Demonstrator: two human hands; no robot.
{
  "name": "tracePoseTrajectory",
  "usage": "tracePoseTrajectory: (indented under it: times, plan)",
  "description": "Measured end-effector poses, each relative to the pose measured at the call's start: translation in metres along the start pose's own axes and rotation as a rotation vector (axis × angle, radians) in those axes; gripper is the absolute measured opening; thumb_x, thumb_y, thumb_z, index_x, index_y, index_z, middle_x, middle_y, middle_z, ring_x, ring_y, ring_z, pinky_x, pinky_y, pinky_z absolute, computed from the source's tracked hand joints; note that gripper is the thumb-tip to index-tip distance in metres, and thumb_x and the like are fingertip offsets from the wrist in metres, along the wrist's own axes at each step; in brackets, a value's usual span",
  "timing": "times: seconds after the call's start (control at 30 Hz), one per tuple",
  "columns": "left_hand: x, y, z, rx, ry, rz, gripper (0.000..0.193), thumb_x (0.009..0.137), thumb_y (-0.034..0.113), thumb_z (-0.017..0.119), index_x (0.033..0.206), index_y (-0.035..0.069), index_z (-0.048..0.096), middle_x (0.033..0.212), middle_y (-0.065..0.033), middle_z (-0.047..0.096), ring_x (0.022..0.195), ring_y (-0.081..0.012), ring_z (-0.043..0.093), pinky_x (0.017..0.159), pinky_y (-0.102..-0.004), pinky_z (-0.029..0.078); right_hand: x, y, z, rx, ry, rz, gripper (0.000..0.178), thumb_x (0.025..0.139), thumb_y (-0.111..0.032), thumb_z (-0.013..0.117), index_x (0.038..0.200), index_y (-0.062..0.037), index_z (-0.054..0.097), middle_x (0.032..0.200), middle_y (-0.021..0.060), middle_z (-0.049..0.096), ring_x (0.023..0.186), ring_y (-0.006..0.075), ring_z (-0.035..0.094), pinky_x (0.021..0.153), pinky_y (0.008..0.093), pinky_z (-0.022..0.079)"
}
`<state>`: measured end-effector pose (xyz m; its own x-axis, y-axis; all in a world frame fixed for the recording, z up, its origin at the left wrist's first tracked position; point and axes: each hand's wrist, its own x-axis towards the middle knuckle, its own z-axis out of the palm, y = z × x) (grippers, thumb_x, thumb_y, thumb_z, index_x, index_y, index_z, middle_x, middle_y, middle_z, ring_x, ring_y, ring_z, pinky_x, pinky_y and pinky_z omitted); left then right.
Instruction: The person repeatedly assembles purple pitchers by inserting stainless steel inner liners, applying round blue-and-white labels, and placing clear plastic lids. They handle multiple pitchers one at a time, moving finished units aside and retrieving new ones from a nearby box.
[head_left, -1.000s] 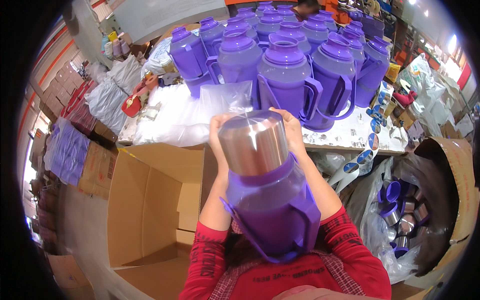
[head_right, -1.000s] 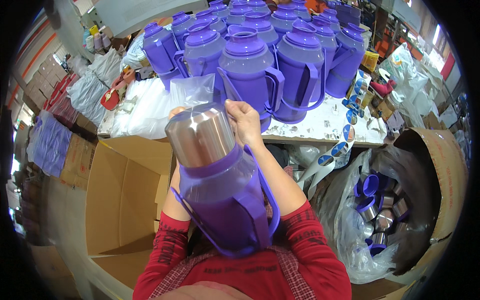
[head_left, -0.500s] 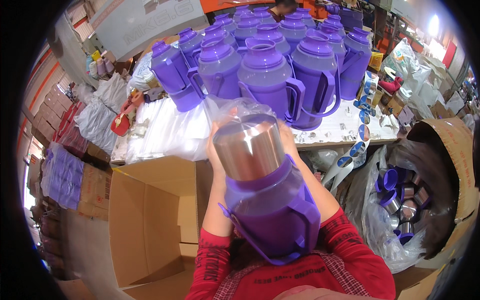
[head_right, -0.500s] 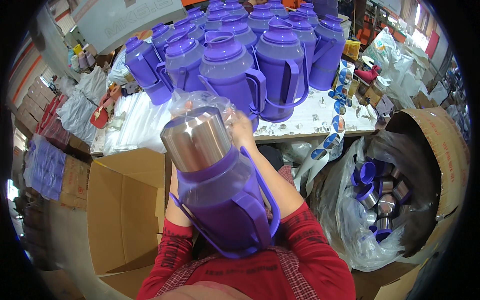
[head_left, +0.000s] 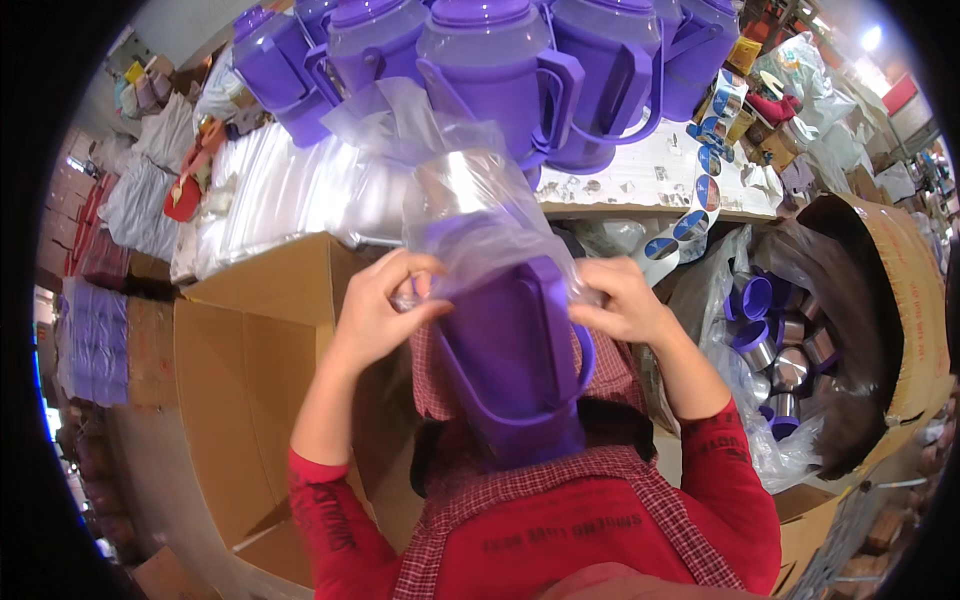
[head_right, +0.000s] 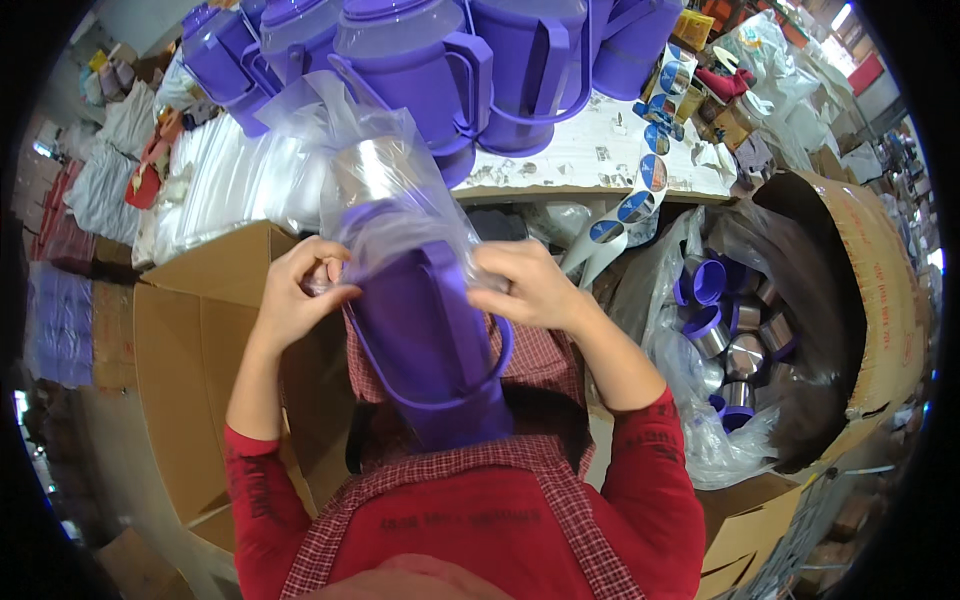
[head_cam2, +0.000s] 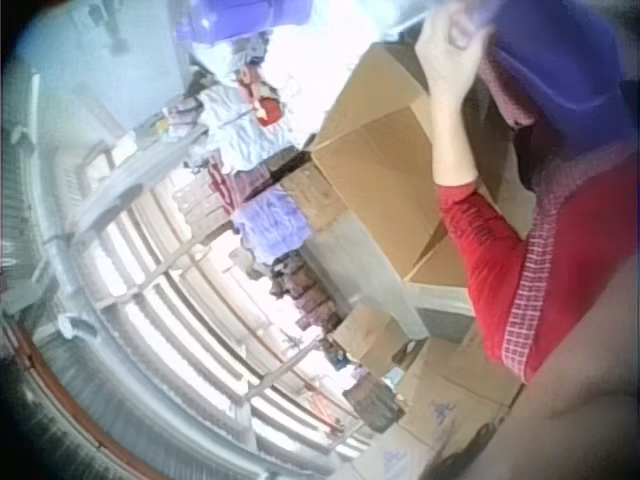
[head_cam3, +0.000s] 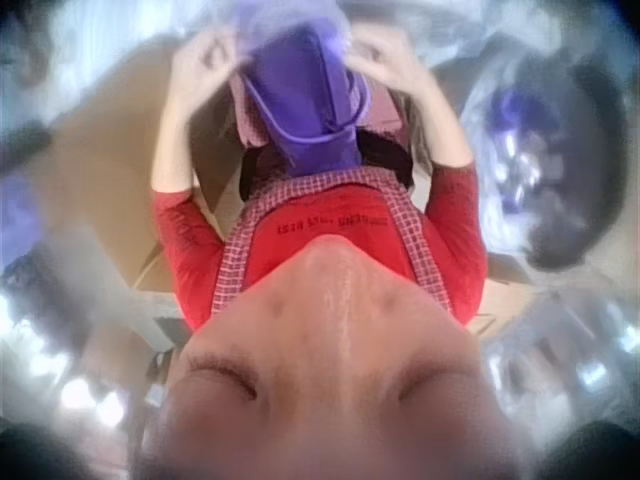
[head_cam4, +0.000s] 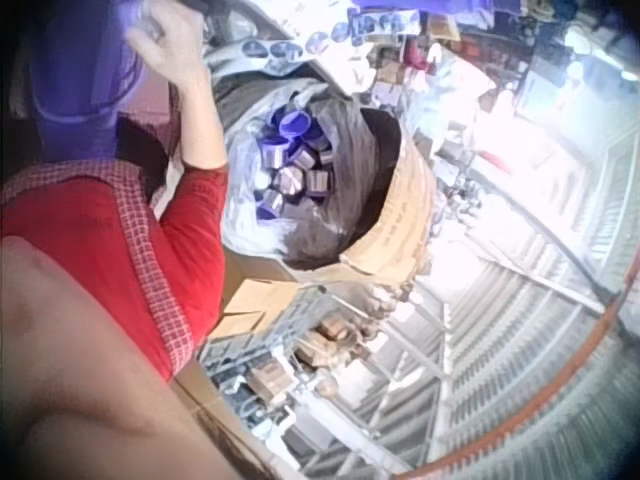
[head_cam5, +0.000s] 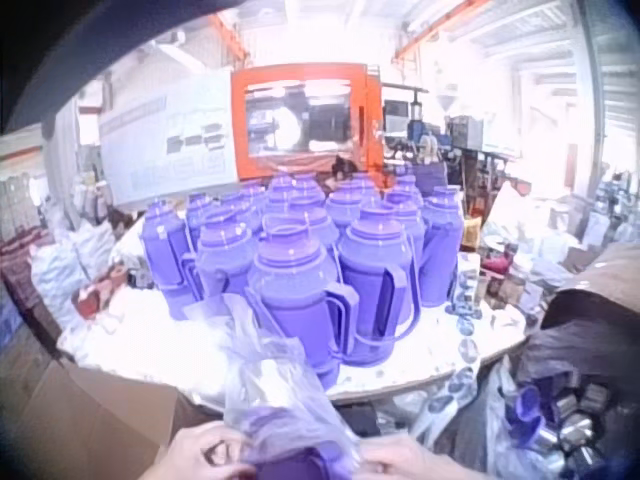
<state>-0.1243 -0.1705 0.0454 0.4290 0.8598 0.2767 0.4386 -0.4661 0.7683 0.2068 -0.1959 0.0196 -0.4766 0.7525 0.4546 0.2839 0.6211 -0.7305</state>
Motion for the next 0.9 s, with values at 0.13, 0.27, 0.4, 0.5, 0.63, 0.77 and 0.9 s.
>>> tracePoseTrajectory:
  times: [0.13, 0.27, 0.4, 0.5, 0.63, 0.77, 0.9]
  plan:
    - [0.011, 0.000, 0.012, -0.180, 0.160, -0.294, 0.023, 0.075, 0.005, 0.074, 0.095, 0.003, 0.061, 0.078, 0.0035, 0.054, 0.070, -0.0072, 0.049, 0.063, -0.0235, 0.042, 0.031, -0.020, 0.020, -0.092, -0.170, -0.174, 0.025, 0.077, -0.011, 0.072, 0.099, -0.0055, 0.062, 0.096, 0.0118, 0.064, 0.082, 0.0305, 0.065, 0.070, 0.0386, 0.055]
    - [-0.011, 0.002, 0.046, -0.103, 0.429, 0.096, 0.014, 0.081, 0.004, 0.067, 0.092, 0.001, 0.060, 0.082, -0.0027, 0.061, 0.075, -0.0087, 0.056, 0.068, -0.0229, 0.046, 0.050, 0.011, 0.024, -0.341, -0.063, -0.517, 0.031, 0.068, -0.001, 0.066, 0.098, -0.0072, 0.062, 0.086, 0.0101, 0.064, 0.071, 0.0274, 0.065, 0.056, 0.0347, 0.055]
    - [-0.033, 0.006, 0.058, 0.118, 0.368, 0.035, 0.012, 0.079, 0.004, 0.074, 0.084, 0.003, 0.063, 0.064, -0.0010, 0.052, 0.056, -0.0078, 0.046, 0.051, -0.0219, 0.038, 0.028, 0.047, 0.017, -0.537, 0.031, 0.258, 0.017, 0.078, -0.001, 0.059, 0.094, -0.0045, 0.056, 0.081, 0.0168, 0.059, 0.070, 0.0359, 0.063, 0.061, 0.0434, 0.053]
    - [-0.048, 0.011, 0.048, 0.177, 0.350, -0.103, 0.011, 0.078, 0.007, 0.075, 0.083, 0.005, 0.065, 0.064, -0.0015, 0.056, 0.055, -0.0091, 0.050, 0.051, -0.0237, 0.041, -0.015, 0.031, 0.020, -0.354, -0.293, 0.200, 0.015, 0.073, -0.001, 0.060, 0.086, -0.0028, 0.051, 0.076, 0.0176, 0.055, 0.065, 0.0338, 0.062, 0.056, 0.0409, 0.051]
    - [-0.097, 0.023, 0.039, -0.485, 0.111, -0.185, 0.010, 0.077, 0.003, 0.075, 0.080, 0.004, 0.066, 0.079, -0.0029, 0.064, 0.072, -0.0127, 0.060, 0.066, -0.0268, 0.048, -0.045, -0.005, 0.018, -0.297, 0.002, -0.262, 0.025, 0.059, 0.000, 0.069, 0.083, -0.0033, 0.062, 0.088, 0.0110, 0.064, 0.078, 0.0272, 0.064, 0.063, 0.0385, 0.052]
    - [-0.140, 0.033, 0.020, -0.155, -0.682, -0.001, 0.010, 0.078, 0.013, 0.076, 0.084, 0.007, 0.070, 0.087, -0.0064, 0.065, 0.085, -0.0238, 0.061, 0.078, -0.0361, 0.048, -0.052, -0.033, 0.020, 0.161, -0.301, -0.220, 0.021, 0.066, 0.003, 0.069, 0.086, -0.0020, 0.063, 0.090, 0.0106, 0.065, 0.081, 0.0264, 0.065, 0.066, 0.0367, 0.053]
    - [-0.073, 0.052, -0.023, 0.373, -0.708, -0.135, 0.023, 0.085, 0.022, 0.068, 0.103, 0.009, 0.072, 0.095, -0.0108, 0.070, 0.094, -0.0252, 0.066, 0.086, -0.0371, 0.052, -0.093, -0.055, 0.025, 0.164, -0.962, 0.097, 0.032, 0.078, -0.002, 0.064, 0.110, -0.0004, 0.062, 0.103, 0.0145, 0.066, 0.092, 0.0288, 0.066, 0.081, 0.0382, 0.054]
